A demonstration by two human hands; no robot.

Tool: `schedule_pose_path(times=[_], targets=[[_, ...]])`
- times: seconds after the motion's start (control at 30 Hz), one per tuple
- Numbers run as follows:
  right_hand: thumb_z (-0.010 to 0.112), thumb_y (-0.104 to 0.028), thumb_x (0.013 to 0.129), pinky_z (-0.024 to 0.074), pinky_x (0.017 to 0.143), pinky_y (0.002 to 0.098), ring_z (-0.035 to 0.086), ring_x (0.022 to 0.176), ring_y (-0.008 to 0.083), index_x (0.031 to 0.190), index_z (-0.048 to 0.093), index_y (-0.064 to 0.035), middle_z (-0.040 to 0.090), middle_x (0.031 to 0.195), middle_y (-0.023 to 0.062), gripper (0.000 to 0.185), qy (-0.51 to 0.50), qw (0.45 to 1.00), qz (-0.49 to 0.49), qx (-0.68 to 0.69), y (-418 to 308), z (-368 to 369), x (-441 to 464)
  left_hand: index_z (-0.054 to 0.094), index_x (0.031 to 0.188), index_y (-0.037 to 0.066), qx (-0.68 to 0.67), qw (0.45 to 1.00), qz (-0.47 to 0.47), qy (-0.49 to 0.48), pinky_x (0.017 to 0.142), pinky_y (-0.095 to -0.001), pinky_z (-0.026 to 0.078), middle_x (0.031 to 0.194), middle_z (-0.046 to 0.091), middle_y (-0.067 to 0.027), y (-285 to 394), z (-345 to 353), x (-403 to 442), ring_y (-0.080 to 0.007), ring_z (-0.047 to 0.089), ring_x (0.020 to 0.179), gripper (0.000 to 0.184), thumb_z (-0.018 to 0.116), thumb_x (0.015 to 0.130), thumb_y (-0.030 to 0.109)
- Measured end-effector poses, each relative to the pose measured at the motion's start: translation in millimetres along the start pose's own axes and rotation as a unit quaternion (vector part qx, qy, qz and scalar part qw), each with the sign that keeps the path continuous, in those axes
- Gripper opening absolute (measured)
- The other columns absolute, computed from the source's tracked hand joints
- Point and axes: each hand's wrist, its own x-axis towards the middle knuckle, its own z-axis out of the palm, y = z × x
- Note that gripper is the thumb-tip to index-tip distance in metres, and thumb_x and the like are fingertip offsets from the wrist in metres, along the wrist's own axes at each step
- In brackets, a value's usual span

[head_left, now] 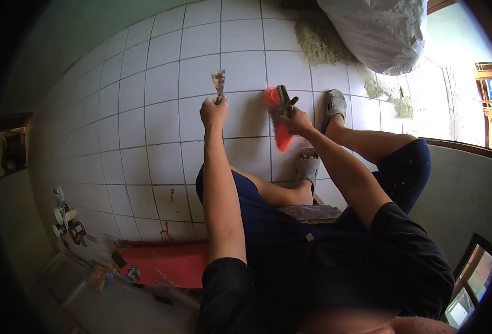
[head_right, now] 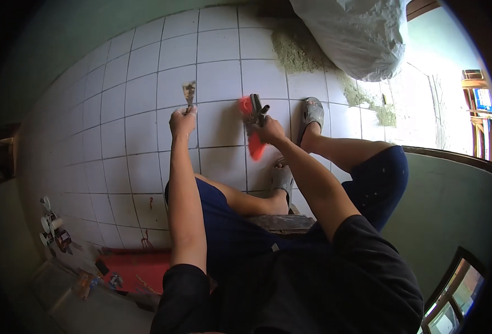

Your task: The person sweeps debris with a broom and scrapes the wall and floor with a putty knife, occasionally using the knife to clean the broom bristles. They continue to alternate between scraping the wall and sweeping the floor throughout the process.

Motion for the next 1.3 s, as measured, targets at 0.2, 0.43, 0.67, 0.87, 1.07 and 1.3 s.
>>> schedule_pose_path(times=[0.2,0.43,0.67,0.87,1.07,1.3], targets=[[0.073,-0.047,0.08,0.0456,0.042,0.0297,0.06,0.046,0.0177,0.094,0.076,-0.0057,0.067,0.065,0.0091,0.043,-0.184,0.937,0.117,0.273,-25.1,-104.6,-13.1,0.065,0.101,-0.003,-0.071,0.968,0.009,-0.24,0.076,-0.0366,0.053,0.092,0.073,-0.0125,25.3,-13.3,-43.7,-0.0203,0.069,0.08,0.035,0.054,0.101,0.03],[0.07,-0.043,0.083,0.0495,0.065,0.0412,0.065,0.066,0.0247,0.103,0.073,-0.0051,0.067,0.071,0.0104,0.043,-0.133,0.976,-0.17,-0.009,-68.6,-262.1,-76.7,0.056,0.115,-0.004,-0.231,0.937,0.08,-0.248,0.07,-0.0284,0.051,0.085,0.061,-0.0072,58.3,-35.9,-139.5,-0.0145,0.061,0.069,0.036,0.042,0.107,0.028],[0.072,-0.045,0.083,0.0534,0.079,0.0447,0.068,0.087,0.0346,0.09,0.07,-0.0029,0.065,0.087,0.0192,0.042,0.097,0.935,-0.316,-0.129,-76.6,-289.1,-161.9,0.042,0.082,0.012,-0.346,0.92,0.116,-0.145,0.052,-0.0237,0.037,0.069,0.038,0.0051,113.0,-33.2,-232.7,-0.0055,0.038,0.058,0.039,0.058,0.102,0.041],[0.066,-0.016,0.079,0.0421,0.08,0.04,0.054,0.104,0.0256,0.098,0.068,-0.0087,0.057,0.099,0.0105,0.02,0.255,0.867,-0.391,-0.172,-77.9,-276.9,-173.2,0.044,0.074,0.014,-0.407,0.899,0.087,-0.136,0.051,-0.0216,0.039,0.065,0.045,0.0037,183.8,-51.7,-281.7,-0.0072,0.041,0.051,0.047,0.059,0.098,0.052],[0.062,-0.014,0.08,0.0382,0.082,0.0376,0.051,0.106,0.0226,0.093,0.069,-0.0132,0.057,0.099,0.0063,0.015,0.323,0.843,-0.398,-0.162,-82.4,-285.0,-180.3,0.061,0.099,0.005,-0.313,0.932,0.06,-0.173,0.066,-0.0269,0.055,0.081,0.063,-0.0039,202.7,-51.5,-291.4,-0.0085,0.059,0.062,0.048,0.063,0.095,0.053],[0.061,-0.018,0.08,0.0395,0.083,0.0364,0.052,0.105,0.0218,0.089,0.068,-0.0136,0.055,0.098,0.0058,0.011,0.366,0.835,-0.391,-0.126,-89.4,-295.7,-187.4,0.062,0.117,0.002,-0.399,0.899,0.023,-0.177,0.08,-0.0335,0.057,0.097,0.069,-0.0103,220.9,-47.1,-299.4,-0.0192,0.068,0.08,0.039,0.061,0.1,0.037]])
